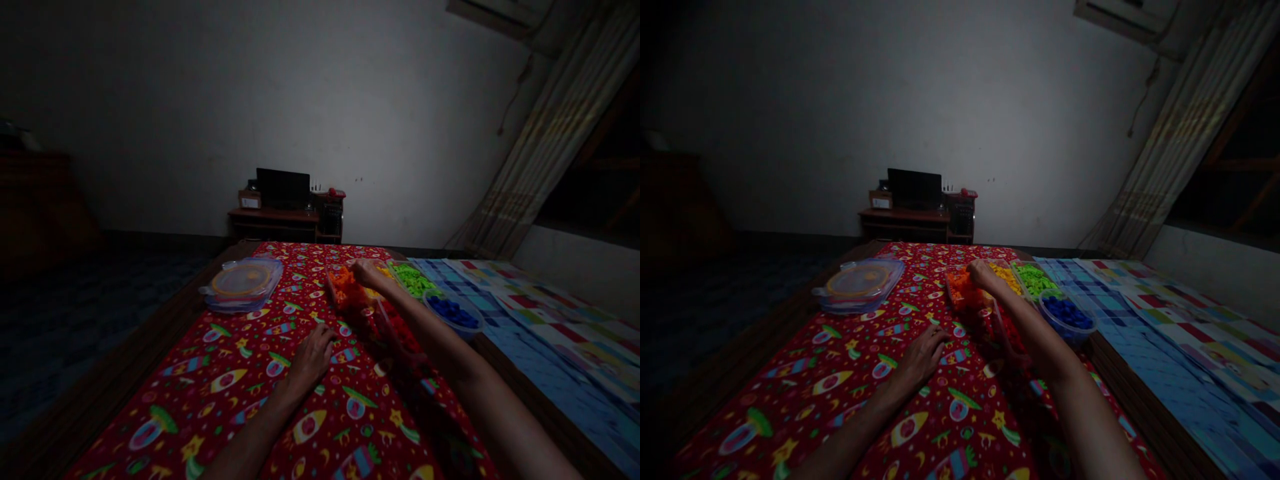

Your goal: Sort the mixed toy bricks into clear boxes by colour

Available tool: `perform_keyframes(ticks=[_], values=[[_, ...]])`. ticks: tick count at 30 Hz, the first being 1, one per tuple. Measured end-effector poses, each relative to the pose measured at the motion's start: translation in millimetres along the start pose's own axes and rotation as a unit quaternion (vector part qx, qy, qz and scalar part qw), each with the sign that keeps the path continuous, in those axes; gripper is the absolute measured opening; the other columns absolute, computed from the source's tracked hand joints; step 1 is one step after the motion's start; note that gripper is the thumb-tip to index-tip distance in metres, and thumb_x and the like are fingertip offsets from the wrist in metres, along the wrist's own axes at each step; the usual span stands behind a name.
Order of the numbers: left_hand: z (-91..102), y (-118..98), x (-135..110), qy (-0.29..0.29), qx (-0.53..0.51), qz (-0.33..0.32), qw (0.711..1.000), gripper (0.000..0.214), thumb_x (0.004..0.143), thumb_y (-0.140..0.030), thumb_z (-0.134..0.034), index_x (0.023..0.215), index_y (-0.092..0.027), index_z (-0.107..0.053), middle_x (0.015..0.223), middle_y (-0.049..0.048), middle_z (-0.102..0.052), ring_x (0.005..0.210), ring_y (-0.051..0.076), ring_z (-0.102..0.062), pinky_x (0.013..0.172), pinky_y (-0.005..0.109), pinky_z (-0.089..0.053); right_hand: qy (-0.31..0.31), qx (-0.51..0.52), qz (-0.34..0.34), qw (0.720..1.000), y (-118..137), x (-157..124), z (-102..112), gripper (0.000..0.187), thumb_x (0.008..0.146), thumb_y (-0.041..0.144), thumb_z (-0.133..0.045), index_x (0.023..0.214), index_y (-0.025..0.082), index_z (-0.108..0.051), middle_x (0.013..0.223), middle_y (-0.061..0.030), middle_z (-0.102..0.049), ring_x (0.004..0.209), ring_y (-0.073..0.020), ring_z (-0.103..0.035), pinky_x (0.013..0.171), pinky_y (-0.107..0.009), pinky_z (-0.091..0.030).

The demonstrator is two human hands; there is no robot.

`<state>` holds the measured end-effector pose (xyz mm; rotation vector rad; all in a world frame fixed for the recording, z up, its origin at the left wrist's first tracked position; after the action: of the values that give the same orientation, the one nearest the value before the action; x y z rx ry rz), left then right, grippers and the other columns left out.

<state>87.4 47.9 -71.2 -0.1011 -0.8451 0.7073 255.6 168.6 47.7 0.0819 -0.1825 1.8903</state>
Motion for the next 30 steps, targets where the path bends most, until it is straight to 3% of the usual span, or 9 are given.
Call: perform_keyframes(ticks=[4, 10, 15, 19, 22, 26, 30], values=[[-1.3, 1.0, 0.6, 0.014, -0.001, 0.013, 1.000, 0.023, 0.085, -0.009, -0.042, 0.098, -0.020, -0.057, 0.096, 0.0056, -0.056, 0.084, 0.016, -0.059, 0.075, 0.030, -0.050, -0.003, 0.005, -0.008, 1.000, 1.1, 17.2, -4.4, 0.024, 0.081, 0.013, -0.051, 0.098, 0.008, -0.067, 0.098, -0.0142, -0.067, 0.084, -0.0158, -0.059, 0.072, -0.021, -0.041], [1.0, -1.4, 1.5, 0.016, -0.002, 0.016, 1.000, 0.023, 0.085, -0.009, -0.041, 0.098, -0.019, -0.057, 0.095, 0.0058, -0.056, 0.083, 0.016, -0.058, 0.074, 0.029, -0.050, 0.008, 0.035, -0.027, 0.999, -4.8, 38.3, -4.6, 0.019, 0.077, 0.011, -0.053, 0.080, 0.008, -0.071, 0.073, -0.0080, -0.067, 0.062, -0.0105, -0.055, 0.056, -0.018, -0.035], [-3.8, 2.3, -0.2, 0.030, 0.009, 0.029, 0.999, 0.023, 0.085, -0.010, -0.040, 0.098, -0.019, -0.057, 0.097, 0.0060, -0.055, 0.085, 0.017, -0.058, 0.075, 0.030, -0.050, -0.028, 0.043, -0.060, 0.997, -13.6, 39.4, -1.0, 0.033, 0.087, 0.032, -0.048, 0.083, 0.007, -0.069, 0.075, -0.0098, -0.065, 0.062, -0.0110, -0.053, 0.055, -0.020, -0.032], [-3.6, 2.2, 0.1, 0.034, 0.007, 0.037, 0.999, 0.023, 0.085, -0.010, -0.041, 0.098, -0.020, -0.057, 0.099, 0.0058, -0.055, 0.085, 0.016, -0.058, 0.075, 0.030, -0.050, -0.063, 0.008, -0.066, 0.996, 0.4, 33.6, -5.3, 0.032, 0.085, 0.038, -0.053, 0.092, 0.011, -0.067, 0.087, -0.0123, -0.066, 0.072, -0.0142, -0.055, 0.060, -0.022, -0.033], [-0.4, -0.9, 1.3, 0.037, 0.002, 0.040, 0.998, 0.023, 0.085, -0.010, -0.041, 0.098, -0.019, -0.058, 0.098, 0.0061, -0.056, 0.085, 0.017, -0.058, 0.075, 0.030, -0.050, -0.059, 0.000, -0.047, 0.997, 9.6, 32.0, -3.1, 0.038, 0.088, 0.043, -0.046, 0.090, 0.011, -0.067, 0.085, -0.0133, -0.066, 0.074, -0.0160, -0.057, 0.062, -0.024, -0.034], [2.8, -3.8, 2.2, 0.033, -0.004, 0.039, 0.999, 0.025, 0.085, -0.010, -0.040, 0.099, -0.020, -0.058, 0.096, 0.0058, -0.056, 0.083, 0.016, -0.057, 0.074, 0.030, -0.050, -0.059, 0.014, -0.096, 0.994, -1.4, 37.3, 2.7, 0.038, 0.092, 0.028, -0.034, 0.094, 0.009, -0.067, 0.091, -0.0166, -0.066, 0.080, -0.0185, -0.059, 0.064, -0.025, -0.035], [1.9, -2.3, 1.1, 0.025, -0.009, 0.033, 0.999, 0.025, 0.085, -0.009, -0.040, 0.100, -0.020, -0.057, 0.096, 0.0057, -0.055, 0.083, 0.016, -0.057, 0.074, 0.030, -0.050, -0.035, 0.019, -0.109, 0.993, -10.6, 47.0, -9.9, 0.032, 0.085, 0.021, -0.043, 0.105, 0.006, -0.063, 0.097, -0.0190, -0.065, 0.086, -0.0218, -0.059, 0.067, -0.026, -0.038]])
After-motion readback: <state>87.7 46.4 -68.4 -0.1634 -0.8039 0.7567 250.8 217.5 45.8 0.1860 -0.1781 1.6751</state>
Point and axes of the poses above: each hand's wrist, its own x-axis towards the middle knuckle, its own z-axis out of the back of the hand, y = z × x, the point moved 5 cm from there along x, towards the middle knuckle
